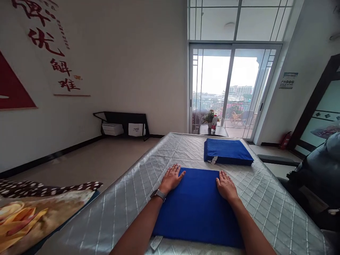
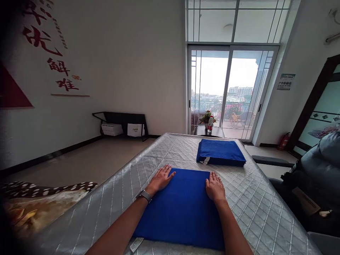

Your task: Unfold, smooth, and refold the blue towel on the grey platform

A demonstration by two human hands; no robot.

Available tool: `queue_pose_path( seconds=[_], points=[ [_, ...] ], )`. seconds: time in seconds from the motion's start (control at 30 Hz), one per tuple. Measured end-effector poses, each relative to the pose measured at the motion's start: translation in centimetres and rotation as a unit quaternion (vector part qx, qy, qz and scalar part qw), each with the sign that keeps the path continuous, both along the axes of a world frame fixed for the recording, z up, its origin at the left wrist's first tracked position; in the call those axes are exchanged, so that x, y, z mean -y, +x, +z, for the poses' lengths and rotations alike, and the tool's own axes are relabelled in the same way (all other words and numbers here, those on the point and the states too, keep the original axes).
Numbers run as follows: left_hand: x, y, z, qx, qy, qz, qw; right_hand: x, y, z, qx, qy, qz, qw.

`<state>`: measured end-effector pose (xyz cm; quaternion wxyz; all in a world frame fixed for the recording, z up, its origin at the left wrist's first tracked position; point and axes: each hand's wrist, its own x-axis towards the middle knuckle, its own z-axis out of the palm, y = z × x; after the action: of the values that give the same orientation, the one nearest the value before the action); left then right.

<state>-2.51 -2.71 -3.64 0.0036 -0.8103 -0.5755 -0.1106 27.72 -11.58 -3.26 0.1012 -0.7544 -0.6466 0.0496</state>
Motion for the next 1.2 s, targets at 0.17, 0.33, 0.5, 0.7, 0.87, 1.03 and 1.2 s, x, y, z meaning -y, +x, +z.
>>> queue_pose_path(
  seconds=[0.17, 0.33, 0.5, 0.7, 0.87, 1.03, 1.2],
  points=[
    [1.6, 2.0, 1.5, 0.009, 0.068, -0.039, 0.997, 0.1, -0.1, 0.0, -0.008, 0.006, -0.002, 1.000],
    [4.4, 9.8, 1.7, 0.033, 0.069, -0.197, 0.977, 0.2, -0.1, 0.0, -0.015, 0.011, -0.001, 1.000],
    [5.3, 18.4, 0.0, 0.073, 0.073, -0.293, 0.950, 0.5, 0.3, -0.5, 0.014, 0.009, 0.030, 0.999],
    [4.4, 19.5, -1.9, 0.080, 0.088, -0.263, 0.957, 0.4, 0.5, -0.8, 0.008, 0.022, 0.032, 0.999],
    [4.0, 15.6, -1.3, 0.052, 0.028, -0.187, 0.981, 0.0, 0.3, -0.6, -0.002, 0.022, 0.018, 1.000],
    [3.1, 9.6, 0.0, 0.032, -0.026, -0.101, 0.994, -0.1, 0.1, -0.6, 0.004, 0.021, 0.009, 1.000],
    [1.7, 2.7, 0.2, 0.010, -0.036, -0.019, 0.999, -0.1, 0.2, -0.6, 0.013, 0.017, 0.006, 1.000]
  ],
)
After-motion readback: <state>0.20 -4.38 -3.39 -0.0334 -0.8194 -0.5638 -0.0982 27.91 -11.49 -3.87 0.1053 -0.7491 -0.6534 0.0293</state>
